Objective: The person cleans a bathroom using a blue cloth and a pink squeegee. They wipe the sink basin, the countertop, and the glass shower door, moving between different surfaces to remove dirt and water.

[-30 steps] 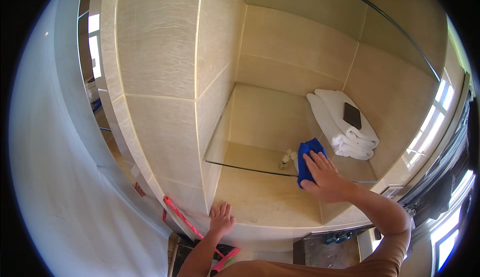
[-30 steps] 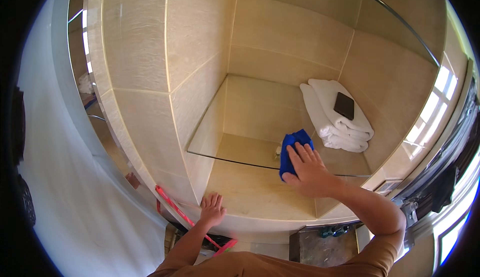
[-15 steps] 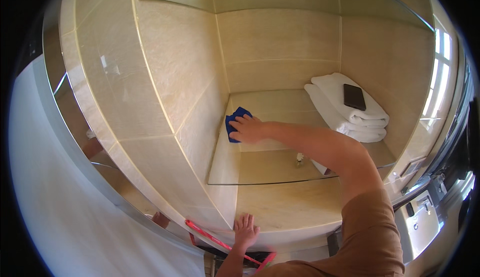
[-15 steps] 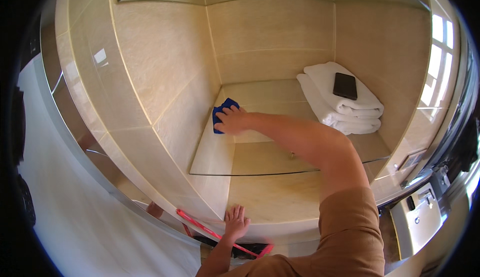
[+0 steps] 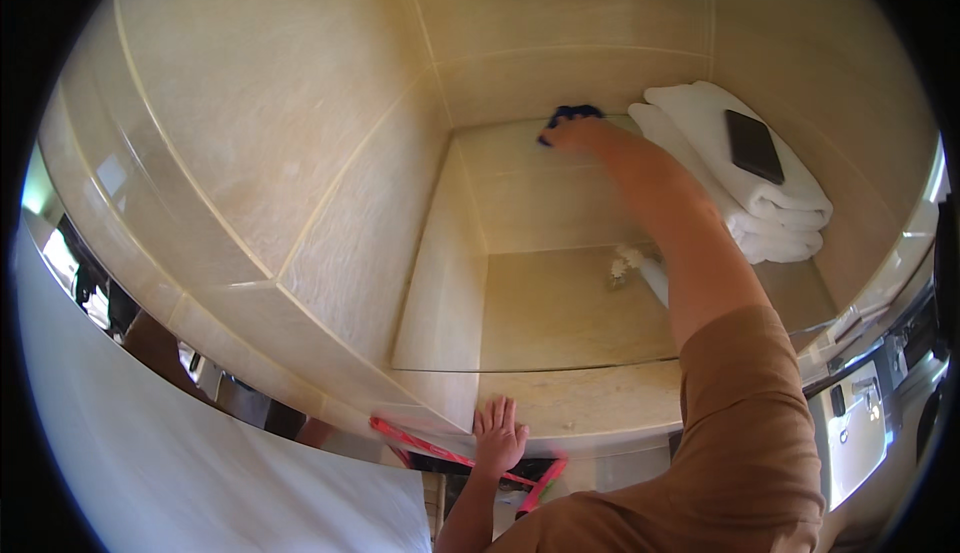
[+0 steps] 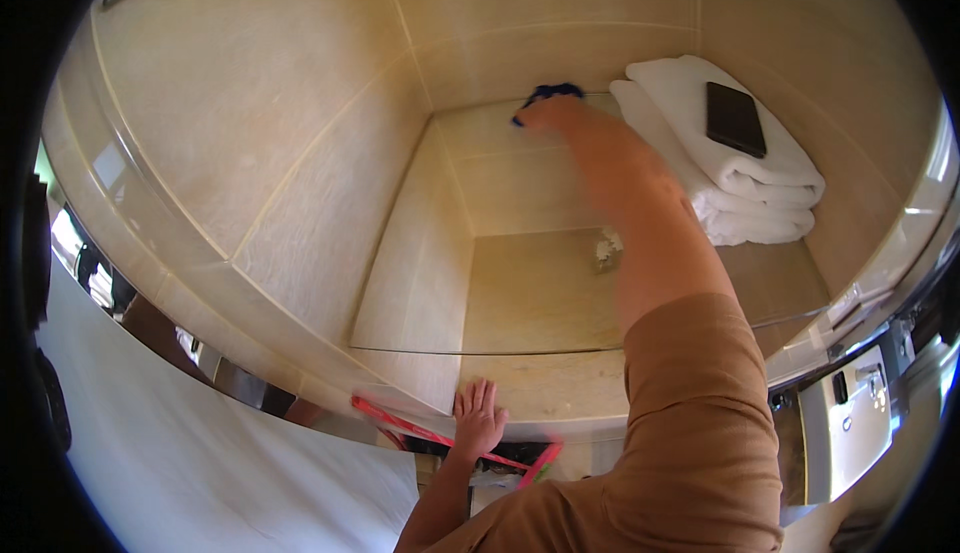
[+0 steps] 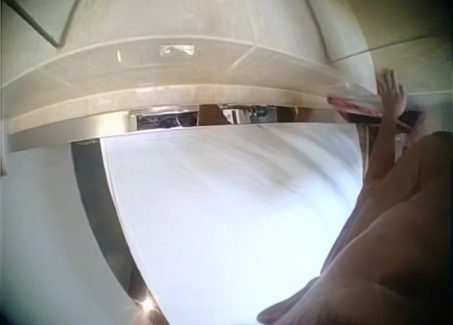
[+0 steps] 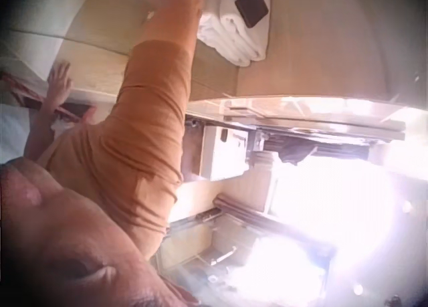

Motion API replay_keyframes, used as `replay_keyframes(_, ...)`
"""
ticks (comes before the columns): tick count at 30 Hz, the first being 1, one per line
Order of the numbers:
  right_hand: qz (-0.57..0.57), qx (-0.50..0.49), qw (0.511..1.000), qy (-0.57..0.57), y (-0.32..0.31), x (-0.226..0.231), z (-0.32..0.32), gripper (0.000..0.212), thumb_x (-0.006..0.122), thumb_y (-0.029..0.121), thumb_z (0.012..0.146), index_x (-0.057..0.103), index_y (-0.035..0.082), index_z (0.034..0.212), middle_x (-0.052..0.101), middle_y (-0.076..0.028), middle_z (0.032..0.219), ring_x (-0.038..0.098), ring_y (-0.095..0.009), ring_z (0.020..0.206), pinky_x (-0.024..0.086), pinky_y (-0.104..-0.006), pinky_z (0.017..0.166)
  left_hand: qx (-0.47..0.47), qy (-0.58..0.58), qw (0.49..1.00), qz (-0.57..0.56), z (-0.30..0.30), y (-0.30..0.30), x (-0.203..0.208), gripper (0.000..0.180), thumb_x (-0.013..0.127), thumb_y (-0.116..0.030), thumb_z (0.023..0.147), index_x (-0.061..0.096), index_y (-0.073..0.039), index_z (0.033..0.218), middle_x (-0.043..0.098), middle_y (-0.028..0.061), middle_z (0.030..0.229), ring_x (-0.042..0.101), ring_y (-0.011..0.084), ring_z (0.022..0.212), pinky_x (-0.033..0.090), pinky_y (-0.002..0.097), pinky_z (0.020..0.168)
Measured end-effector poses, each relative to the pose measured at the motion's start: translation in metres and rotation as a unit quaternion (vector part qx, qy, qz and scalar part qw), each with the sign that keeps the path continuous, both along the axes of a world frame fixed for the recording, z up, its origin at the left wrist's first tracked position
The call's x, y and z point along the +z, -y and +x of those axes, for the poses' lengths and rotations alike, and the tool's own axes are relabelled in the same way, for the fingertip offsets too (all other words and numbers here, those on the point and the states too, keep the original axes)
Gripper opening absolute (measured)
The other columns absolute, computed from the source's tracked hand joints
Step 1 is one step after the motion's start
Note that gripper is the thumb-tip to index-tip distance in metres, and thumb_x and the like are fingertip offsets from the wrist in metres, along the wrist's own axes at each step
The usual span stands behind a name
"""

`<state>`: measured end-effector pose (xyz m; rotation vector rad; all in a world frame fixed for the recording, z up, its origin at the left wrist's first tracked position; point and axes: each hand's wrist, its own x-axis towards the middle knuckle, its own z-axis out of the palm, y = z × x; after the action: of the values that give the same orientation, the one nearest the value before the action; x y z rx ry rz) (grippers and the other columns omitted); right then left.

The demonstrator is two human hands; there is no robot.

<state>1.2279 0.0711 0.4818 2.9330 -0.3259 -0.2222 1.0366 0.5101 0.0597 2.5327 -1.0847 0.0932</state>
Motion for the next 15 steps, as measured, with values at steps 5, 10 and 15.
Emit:
replay_keyframes(5,0.192,-0.166,0.965,-0.062,0.039,-0.003,0.068,0.05,0.033,0.029,0.108,0.039,0.018,0.156,0.029,-0.021,0.165,0.034,-0.049,0.146,0.034,-0.0579,0.116,0.01,-0.003,1.0,0.016,-0.002,-0.001,-0.003,0.07,0.058,-0.041,0.097,0.039,-0.007,0.155,0.034,0.0158,0.163,0.028,0.0412,0.151,0.018,0.063,0.122)
replay_keyframes(10,0.037,-0.034,0.998,0.032,0.025,-0.036,0.103,0.05,0.032,0.033,0.107,0.042,0.019,0.154,0.028,-0.02,0.165,0.032,-0.048,0.148,0.032,-0.0581,0.117,-0.009,-0.017,1.0,-0.005,-0.004,0.01,-0.004,0.071,0.058,-0.042,0.097,0.038,-0.008,0.156,0.034,0.015,0.164,0.027,0.0405,0.152,0.017,0.0633,0.122)
replay_keyframes(15,-0.019,0.187,0.982,0.027,-0.088,-0.033,0.08,0.06,0.033,0.057,0.103,0.04,0.03,0.156,0.027,-0.018,0.166,0.027,-0.048,0.15,0.022,-0.0609,0.122,0.005,-0.036,0.999,0.013,-0.001,0.008,-0.008,0.072,0.057,-0.043,0.098,0.035,-0.01,0.158,0.032,0.0143,0.165,0.023,0.0384,0.155,0.012,0.0609,0.124)
